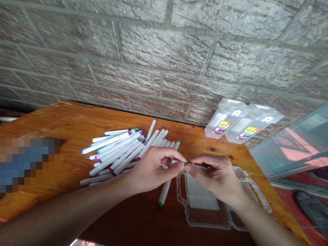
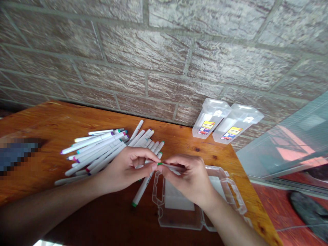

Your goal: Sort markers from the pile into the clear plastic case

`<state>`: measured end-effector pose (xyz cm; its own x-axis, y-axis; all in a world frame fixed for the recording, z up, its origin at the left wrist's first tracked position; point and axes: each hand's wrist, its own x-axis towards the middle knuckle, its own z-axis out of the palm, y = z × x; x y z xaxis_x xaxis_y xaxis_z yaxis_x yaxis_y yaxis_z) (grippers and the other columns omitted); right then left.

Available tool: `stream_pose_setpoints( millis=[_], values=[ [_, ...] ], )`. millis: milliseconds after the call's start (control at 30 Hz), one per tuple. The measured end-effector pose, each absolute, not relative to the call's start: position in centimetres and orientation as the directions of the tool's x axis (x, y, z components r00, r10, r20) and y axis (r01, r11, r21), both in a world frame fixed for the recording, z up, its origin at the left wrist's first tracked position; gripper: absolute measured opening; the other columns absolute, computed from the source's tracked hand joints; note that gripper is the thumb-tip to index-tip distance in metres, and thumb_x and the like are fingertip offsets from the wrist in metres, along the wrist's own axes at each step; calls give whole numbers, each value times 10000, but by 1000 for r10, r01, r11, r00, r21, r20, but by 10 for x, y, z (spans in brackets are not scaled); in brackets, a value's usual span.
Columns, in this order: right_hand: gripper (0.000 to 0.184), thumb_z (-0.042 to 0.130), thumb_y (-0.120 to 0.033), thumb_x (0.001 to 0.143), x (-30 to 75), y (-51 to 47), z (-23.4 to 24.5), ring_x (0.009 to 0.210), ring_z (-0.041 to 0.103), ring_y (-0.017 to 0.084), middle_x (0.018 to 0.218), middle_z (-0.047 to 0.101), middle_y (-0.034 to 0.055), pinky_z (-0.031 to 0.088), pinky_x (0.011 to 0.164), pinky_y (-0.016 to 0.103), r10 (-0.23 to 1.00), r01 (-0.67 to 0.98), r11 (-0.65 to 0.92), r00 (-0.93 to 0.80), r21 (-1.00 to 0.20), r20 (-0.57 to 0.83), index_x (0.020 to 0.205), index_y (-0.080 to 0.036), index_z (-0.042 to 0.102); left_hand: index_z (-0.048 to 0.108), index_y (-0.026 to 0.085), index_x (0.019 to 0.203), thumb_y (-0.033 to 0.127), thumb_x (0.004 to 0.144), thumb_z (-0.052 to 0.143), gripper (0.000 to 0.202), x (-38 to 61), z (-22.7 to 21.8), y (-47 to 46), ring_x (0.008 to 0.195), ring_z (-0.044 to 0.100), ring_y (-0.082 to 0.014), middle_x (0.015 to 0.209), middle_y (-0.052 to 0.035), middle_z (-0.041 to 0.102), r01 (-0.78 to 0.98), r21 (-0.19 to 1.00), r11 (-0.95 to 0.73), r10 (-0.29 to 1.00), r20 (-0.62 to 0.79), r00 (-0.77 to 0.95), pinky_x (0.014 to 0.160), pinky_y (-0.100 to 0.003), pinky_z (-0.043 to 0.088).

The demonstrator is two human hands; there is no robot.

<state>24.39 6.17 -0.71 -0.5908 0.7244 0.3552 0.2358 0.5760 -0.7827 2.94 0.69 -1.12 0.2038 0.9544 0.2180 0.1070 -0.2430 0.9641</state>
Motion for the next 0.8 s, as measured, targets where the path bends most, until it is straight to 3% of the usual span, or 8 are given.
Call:
stream_pose_setpoints(
  millis=[200, 367, 700, 800],
  values=[
    [114, 814, -232, 847, 243, 62, -3, 559, 538, 102, 637, 659, -12, 406, 514, 206, 725, 230, 570, -593, -789, 350, 768, -169, 761, 753, 140, 955, 250, 923, 687, 133, 30, -14, 8, 796, 666, -181, 896, -77, 756, 95, 965, -244, 952, 219, 215, 699, -264, 487],
    [83, 831, -197, 825, 243, 63, -6, 664, 691, 134, 796, 780, 16, 521, 604, 190, 746, 150, 497, -576, -855, 332, 897, -189, 791, 757, 152, 950, 277, 921, 704, 138, 30, -15, 9, 825, 669, -181, 903, -71, 758, 77, 969, -235, 957, 216, 196, 722, -255, 486],
    [116, 814, -197, 851, 240, 63, -7, 763, 773, 138, 870, 825, 12, 595, 701, 174, 767, 60, 398, -569, -916, 296, 960, -234, 822, 765, 150, 940, 335, 910, 725, 191, 27, -8, 10, 554, 499, -90, 689, -14, 663, 116, 968, -224, 967, 206, 150, 514, -200, 349],
    [130, 821, -195, 842, 240, 65, -5, 768, 783, 144, 873, 831, 13, 607, 706, 177, 778, 20, 369, -553, -929, 298, 962, -244, 835, 758, 147, 934, 327, 899, 737, 185, 27, -5, 10, 560, 537, -94, 695, -11, 660, 80, 976, -203, 971, 190, 146, 513, -196, 370]
  ],
)
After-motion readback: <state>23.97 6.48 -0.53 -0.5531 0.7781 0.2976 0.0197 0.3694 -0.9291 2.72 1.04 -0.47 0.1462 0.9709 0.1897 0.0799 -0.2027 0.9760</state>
